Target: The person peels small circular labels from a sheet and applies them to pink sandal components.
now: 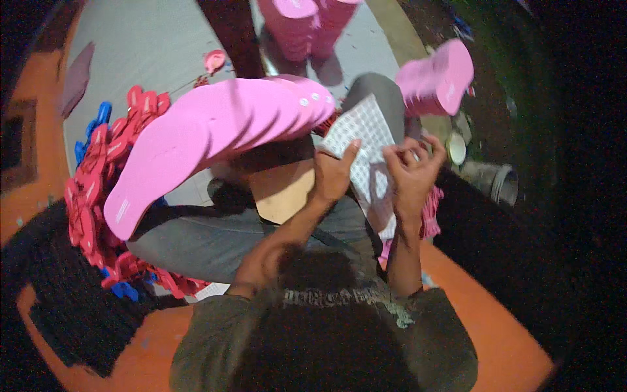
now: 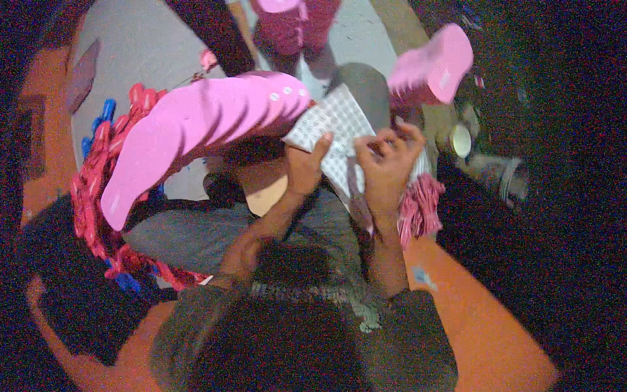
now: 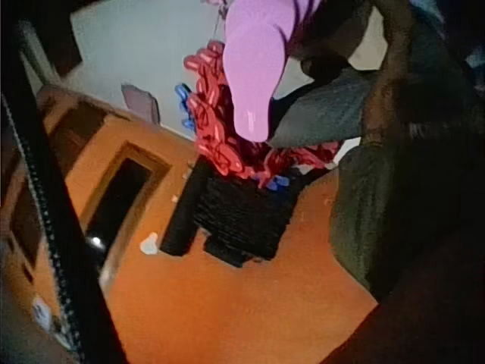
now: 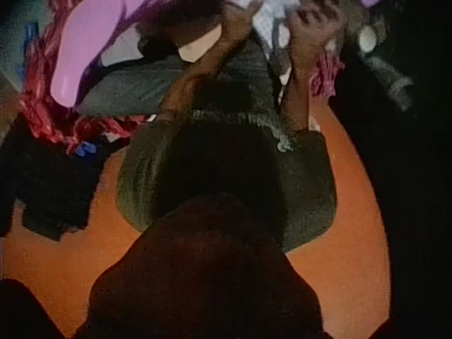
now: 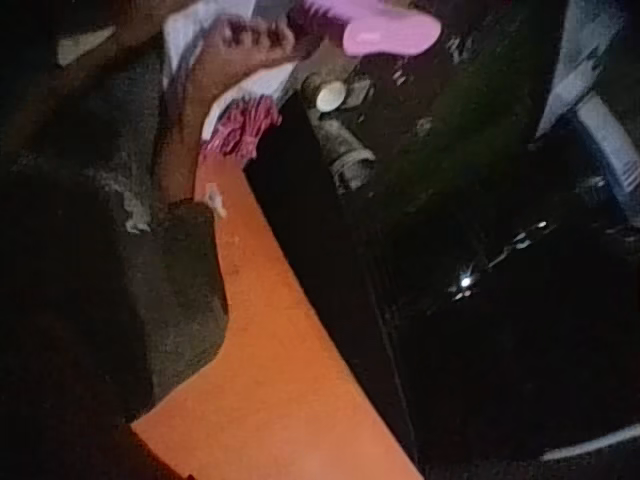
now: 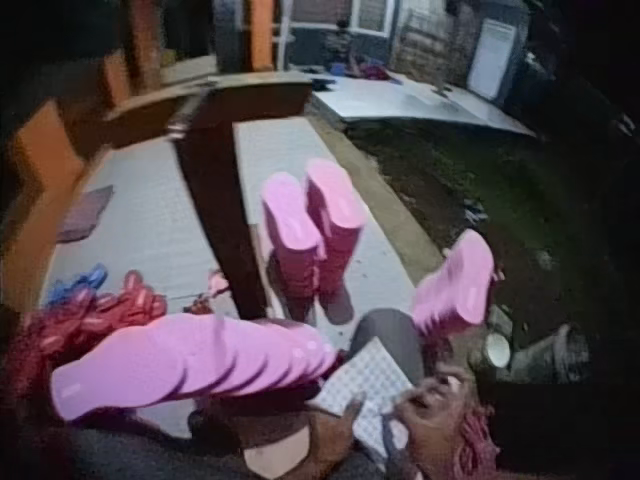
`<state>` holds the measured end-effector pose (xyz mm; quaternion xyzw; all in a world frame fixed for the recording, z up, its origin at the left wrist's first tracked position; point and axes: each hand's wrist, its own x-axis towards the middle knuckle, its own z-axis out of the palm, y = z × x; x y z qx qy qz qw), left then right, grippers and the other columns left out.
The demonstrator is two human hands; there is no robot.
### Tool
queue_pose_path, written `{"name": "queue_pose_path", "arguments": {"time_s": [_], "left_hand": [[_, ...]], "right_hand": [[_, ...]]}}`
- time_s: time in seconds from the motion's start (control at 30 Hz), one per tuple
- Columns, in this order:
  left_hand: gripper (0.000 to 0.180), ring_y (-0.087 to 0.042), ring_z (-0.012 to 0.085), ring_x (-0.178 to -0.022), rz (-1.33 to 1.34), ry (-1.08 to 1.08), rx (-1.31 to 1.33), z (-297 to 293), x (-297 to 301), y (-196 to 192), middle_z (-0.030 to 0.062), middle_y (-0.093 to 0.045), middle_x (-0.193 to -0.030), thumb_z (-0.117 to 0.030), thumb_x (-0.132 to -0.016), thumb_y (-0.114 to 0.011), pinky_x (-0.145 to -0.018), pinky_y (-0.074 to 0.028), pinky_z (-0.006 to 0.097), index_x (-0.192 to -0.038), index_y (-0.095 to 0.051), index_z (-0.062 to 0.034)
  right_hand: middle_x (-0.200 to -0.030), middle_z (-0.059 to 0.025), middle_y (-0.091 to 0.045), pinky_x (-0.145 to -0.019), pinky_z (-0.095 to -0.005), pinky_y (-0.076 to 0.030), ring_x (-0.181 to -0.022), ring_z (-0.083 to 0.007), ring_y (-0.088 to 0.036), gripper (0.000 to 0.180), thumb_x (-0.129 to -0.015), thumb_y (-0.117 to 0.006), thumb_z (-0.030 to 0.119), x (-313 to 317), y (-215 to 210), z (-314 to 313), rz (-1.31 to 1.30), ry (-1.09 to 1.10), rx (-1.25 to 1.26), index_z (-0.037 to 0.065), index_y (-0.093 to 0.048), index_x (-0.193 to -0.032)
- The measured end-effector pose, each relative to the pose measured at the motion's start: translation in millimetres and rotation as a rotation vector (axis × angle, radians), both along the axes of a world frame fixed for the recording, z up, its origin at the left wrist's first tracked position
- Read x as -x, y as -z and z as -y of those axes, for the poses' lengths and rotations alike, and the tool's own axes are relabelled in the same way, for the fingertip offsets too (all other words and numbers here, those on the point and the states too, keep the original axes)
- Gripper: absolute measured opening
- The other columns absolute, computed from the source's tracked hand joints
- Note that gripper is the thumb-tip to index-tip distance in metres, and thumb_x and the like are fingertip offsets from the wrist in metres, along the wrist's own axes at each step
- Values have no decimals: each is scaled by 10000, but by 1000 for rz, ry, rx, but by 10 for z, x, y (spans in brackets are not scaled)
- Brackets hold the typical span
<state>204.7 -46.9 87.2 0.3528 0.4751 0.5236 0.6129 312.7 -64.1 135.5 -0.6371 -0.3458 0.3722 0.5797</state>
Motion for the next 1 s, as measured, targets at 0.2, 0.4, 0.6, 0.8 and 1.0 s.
{"name": "queue_pose_path", "arguments": {"time_s": [0.2, 0.4, 0.6, 0.8, 1.0], "left_hand": [[288, -611, 254, -689, -252, -51, -185, 48, -108, 181, 138, -627, -735, -222, -785, -583, -611, -457, 360, -876, -583, 51], [350, -601, 314, -754, -435, 107, -32, 194, -259, 849, 153, -620, -797, -241, -778, -580, -645, -459, 380, -957, -550, 58], [346, -600, 308, -756, -413, 105, -57, 178, -250, 761, 150, -620, -802, -238, -778, -582, -650, -459, 376, -958, -551, 56], [343, -599, 302, -758, -400, 113, -64, 167, -214, 737, 147, -620, -806, -235, -777, -584, -656, -459, 372, -959, -552, 55], [340, -597, 296, -760, -400, 130, -62, 202, -202, 719, 143, -620, -811, -231, -776, -587, -661, -459, 368, -959, -554, 53]], "right_hand": [[-929, -85, -437, -703, -246, -465, -817, -157, -532, 645, -674, -659, -82, 604, -423, -472, -103, -212, -152, 39, -252, -1159], [-887, -100, -460, -657, -217, -465, -767, -144, -549, 610, -642, -652, -54, 987, -120, -752, 17, -241, -72, 33, -274, -1113], [-892, -103, -453, -635, -213, -459, -738, -132, -533, 599, -649, -654, -51, 1079, -75, -794, 65, -218, -50, 26, -280, -1111], [-907, -104, -452, -634, -212, -461, -721, -128, -530, 604, -655, -672, -53, 1155, -83, -778, 133, -237, -42, 25, -287, -1114], [-865, -105, -468, -633, -260, -462, -701, -157, -543, 581, -663, -657, -14, 1195, -158, -802, 351, -259, 23, 22, -291, -1113]]}}
